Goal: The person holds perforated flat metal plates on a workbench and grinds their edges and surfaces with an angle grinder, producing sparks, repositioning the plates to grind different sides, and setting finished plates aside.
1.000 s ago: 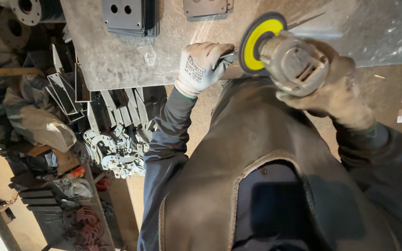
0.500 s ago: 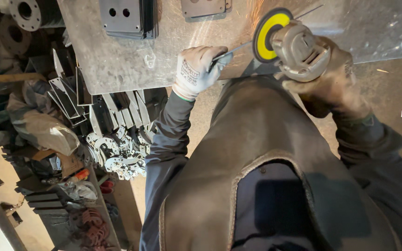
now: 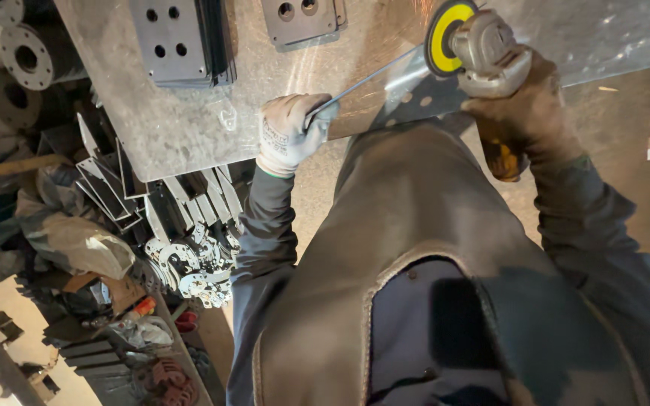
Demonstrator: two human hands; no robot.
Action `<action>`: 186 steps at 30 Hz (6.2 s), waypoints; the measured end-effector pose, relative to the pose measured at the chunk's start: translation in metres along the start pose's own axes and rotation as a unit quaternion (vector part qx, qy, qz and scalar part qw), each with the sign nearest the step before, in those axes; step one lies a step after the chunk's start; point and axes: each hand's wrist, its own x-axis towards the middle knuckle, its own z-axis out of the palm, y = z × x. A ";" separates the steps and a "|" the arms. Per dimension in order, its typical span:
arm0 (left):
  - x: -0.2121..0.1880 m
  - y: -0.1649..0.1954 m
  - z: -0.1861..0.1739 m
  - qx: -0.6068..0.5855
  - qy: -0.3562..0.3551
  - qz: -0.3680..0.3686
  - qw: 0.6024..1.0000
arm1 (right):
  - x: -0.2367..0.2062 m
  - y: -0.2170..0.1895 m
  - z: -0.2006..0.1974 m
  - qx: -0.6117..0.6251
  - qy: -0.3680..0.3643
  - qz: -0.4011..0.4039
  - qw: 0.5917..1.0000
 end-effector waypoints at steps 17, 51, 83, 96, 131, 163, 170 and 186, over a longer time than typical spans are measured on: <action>-0.004 -0.007 -0.008 -0.018 0.006 -0.002 1.000 | 0.007 0.027 -0.022 0.225 0.043 0.105 0.968; 0.061 -0.034 0.103 0.144 -0.224 0.004 0.964 | -0.062 -0.006 0.013 0.219 0.134 0.203 0.945; -0.162 -0.106 -0.037 -0.288 0.104 -0.254 0.917 | -0.046 -0.046 0.053 -0.111 -0.032 -0.025 0.993; -0.083 -0.039 -0.054 -0.088 0.002 -0.076 0.993 | -0.005 -0.157 0.064 -0.063 -0.148 -0.060 0.985; -0.068 -0.024 -0.049 -0.013 -0.095 -0.027 0.995 | -0.029 -0.085 0.052 -0.057 -0.102 -0.017 0.993; -0.047 -0.020 -0.057 -0.035 -0.118 -0.060 0.991 | -0.010 -0.039 -0.004 -0.210 -0.026 -0.178 0.961; -0.070 -0.050 -0.048 -0.060 -0.090 -0.082 0.991 | -0.017 0.001 0.002 -0.004 -0.003 0.031 0.999; -0.114 -0.099 -0.048 0.097 -0.176 -0.152 0.968 | -0.045 -0.025 0.035 0.130 0.084 0.121 0.980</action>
